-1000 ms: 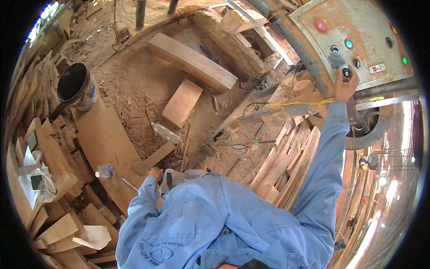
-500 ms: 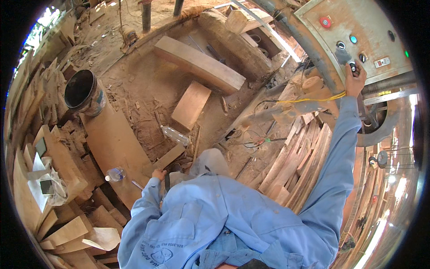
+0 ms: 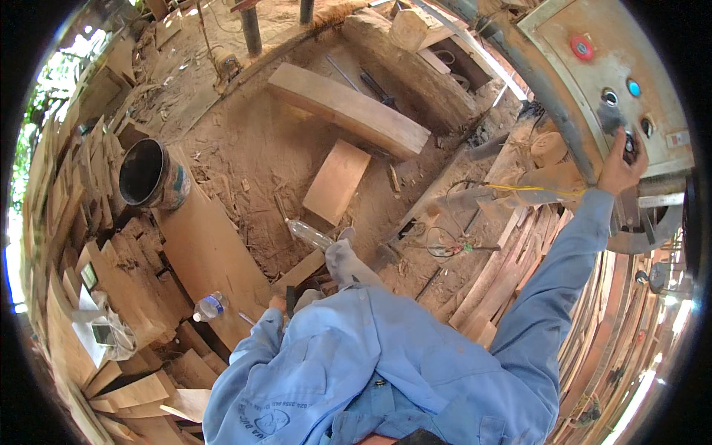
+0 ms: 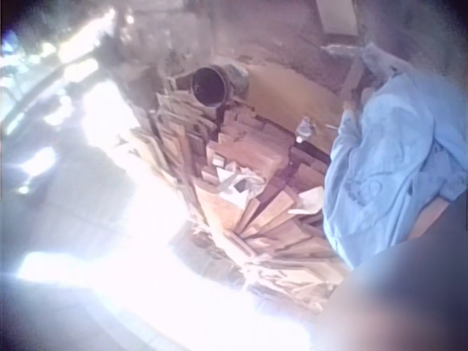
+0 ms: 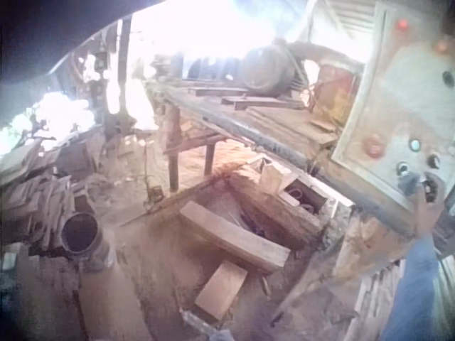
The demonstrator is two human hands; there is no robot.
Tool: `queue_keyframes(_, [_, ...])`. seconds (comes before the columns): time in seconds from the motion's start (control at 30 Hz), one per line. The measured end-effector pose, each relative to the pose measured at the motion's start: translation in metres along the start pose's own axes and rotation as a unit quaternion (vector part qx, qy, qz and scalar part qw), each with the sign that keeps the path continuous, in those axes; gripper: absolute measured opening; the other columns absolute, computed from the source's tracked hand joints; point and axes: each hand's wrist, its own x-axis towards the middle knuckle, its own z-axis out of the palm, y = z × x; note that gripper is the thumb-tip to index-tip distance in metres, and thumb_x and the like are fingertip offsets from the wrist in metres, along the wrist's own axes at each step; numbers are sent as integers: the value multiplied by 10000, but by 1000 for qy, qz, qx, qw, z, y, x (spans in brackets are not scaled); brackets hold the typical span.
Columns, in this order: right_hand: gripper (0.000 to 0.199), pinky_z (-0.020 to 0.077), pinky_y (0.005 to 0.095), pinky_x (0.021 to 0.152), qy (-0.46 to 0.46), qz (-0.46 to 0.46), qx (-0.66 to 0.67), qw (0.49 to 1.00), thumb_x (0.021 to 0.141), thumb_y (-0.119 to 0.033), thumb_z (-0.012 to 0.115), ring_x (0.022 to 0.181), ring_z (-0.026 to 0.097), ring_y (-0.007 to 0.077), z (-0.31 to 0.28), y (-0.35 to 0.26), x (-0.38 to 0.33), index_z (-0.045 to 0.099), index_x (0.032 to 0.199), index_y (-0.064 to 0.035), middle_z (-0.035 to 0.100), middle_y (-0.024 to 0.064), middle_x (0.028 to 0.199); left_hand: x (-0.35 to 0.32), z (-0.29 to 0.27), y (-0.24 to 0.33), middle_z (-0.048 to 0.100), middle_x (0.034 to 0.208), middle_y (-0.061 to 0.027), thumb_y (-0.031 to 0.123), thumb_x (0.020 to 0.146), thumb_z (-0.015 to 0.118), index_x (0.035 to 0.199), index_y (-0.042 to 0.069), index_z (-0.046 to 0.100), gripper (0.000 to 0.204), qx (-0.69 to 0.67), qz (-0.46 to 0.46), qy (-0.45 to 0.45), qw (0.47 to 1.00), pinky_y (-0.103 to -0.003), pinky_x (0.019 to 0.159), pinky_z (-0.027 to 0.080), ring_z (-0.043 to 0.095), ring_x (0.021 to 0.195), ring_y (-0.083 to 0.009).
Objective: The person operates a band saw to cut a large log, then uses a hammer and metal wedge to split the resulting wood pieces. The person repositions the wood and continues splitting it into smaller sections.
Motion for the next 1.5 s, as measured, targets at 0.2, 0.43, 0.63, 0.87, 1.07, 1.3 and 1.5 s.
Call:
queue_keyframes(0.2, [299,526,295,742,47,18,113,992,788,-169,800,832,640,178,15,10,-7,690,1019,-16,668,108,1003,66,-64,88,669,1028,-232,464,851,483,1053,56,679,496,130,141,-14,981,-498,856,498,647,947,-412])
queue_keyframes(0.43, [291,536,281,710,90,15,92,992,786,-79,787,790,648,188,29,33,-10,645,1012,38,687,141,922,128,-149,234,663,1057,-241,478,834,529,1042,47,677,500,35,171,96,980,-453,909,486,627,1008,-407])
queue_keyframes(0.63, [315,543,289,721,130,16,102,986,783,-89,791,816,647,199,36,37,-5,643,1024,49,680,158,945,103,-189,296,659,1092,-231,593,790,621,1150,-21,629,712,-27,131,103,986,-423,965,460,615,1059,-370])
queue_keyframes(0.87, [295,547,301,760,144,38,68,987,828,-105,746,861,648,221,47,36,-6,636,1034,74,677,170,991,112,-253,325,660,1111,-208,540,828,601,1084,35,674,571,-84,164,178,967,-421,927,480,620,1058,-359])
queue_keyframes(1.07, [292,537,314,768,179,20,42,983,834,-96,712,882,650,234,58,45,3,637,1038,100,676,181,1006,169,-286,305,646,1120,-229,552,843,557,1088,14,662,600,-26,88,94,991,-442,938,470,606,1067,-379])
queue_keyframes(1.3, [372,483,387,909,240,68,-70,966,823,-120,700,1023,603,270,70,13,-18,604,1093,117,625,226,1105,319,-364,242,570,1258,-258,556,870,500,1203,-18,590,670,34,126,-25,991,-457,969,461,558,1157,-405])
queue_keyframes(1.5, [428,484,402,897,271,100,-92,953,779,-127,728,1024,592,290,96,-37,-39,591,1101,119,597,219,1121,387,-463,210,657,1014,-299,510,795,654,1025,-53,644,608,109,142,66,982,-480,797,519,661,963,-364])
